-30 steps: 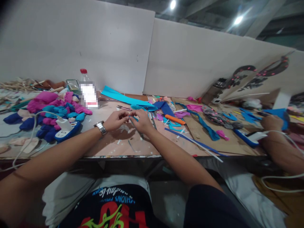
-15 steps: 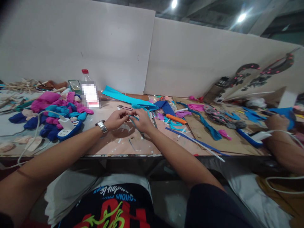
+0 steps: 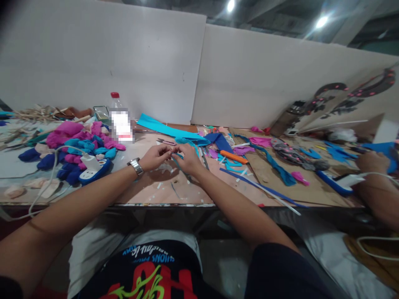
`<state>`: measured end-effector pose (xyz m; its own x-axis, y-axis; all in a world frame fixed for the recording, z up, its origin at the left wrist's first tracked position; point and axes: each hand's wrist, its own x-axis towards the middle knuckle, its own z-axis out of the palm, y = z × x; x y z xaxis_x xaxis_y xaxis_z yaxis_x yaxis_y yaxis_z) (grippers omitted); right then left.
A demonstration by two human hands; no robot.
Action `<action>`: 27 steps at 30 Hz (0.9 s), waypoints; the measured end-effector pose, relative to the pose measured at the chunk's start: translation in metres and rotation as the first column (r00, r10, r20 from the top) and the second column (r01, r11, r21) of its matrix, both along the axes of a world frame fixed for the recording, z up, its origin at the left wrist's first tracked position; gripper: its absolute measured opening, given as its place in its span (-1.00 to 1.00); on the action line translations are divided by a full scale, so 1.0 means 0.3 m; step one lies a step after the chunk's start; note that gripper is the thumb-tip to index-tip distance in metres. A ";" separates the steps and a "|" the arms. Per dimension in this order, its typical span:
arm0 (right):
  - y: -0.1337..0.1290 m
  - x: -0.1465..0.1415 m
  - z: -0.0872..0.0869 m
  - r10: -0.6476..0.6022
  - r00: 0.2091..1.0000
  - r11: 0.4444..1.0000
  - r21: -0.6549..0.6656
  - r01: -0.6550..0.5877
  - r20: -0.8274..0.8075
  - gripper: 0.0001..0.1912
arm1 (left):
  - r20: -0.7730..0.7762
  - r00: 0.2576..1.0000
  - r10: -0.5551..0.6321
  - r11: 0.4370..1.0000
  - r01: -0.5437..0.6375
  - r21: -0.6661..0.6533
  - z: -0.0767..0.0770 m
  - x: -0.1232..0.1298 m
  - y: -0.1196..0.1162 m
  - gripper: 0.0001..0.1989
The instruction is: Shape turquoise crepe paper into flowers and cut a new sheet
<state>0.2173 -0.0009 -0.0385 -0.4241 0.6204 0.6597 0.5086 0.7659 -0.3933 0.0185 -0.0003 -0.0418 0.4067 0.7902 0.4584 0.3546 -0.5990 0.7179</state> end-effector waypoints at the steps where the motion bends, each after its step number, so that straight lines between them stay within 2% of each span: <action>1: -0.001 0.000 0.001 0.003 1.000 1.000 0.001 -0.003 -0.003 -0.93 | -0.001 1.000 -0.001 1.000 0.001 0.003 -0.001 0.000 0.001 -0.71; 9: -0.003 0.001 0.006 -0.011 0.999 1.000 0.000 0.011 -0.044 -0.90 | 0.001 1.000 -0.003 1.000 0.003 0.010 -0.002 0.001 0.005 -0.72; 21: -0.004 0.015 0.001 -0.025 0.999 1.000 -0.019 0.024 -0.047 -0.90 | 0.002 1.000 0.011 1.000 -0.011 0.022 -0.001 0.014 0.003 -0.88; 27: -0.002 0.015 0.004 0.011 0.996 1.000 0.025 -0.008 -0.090 -0.90 | 0.015 1.000 -0.012 1.000 0.011 0.027 0.008 0.012 -0.001 -0.88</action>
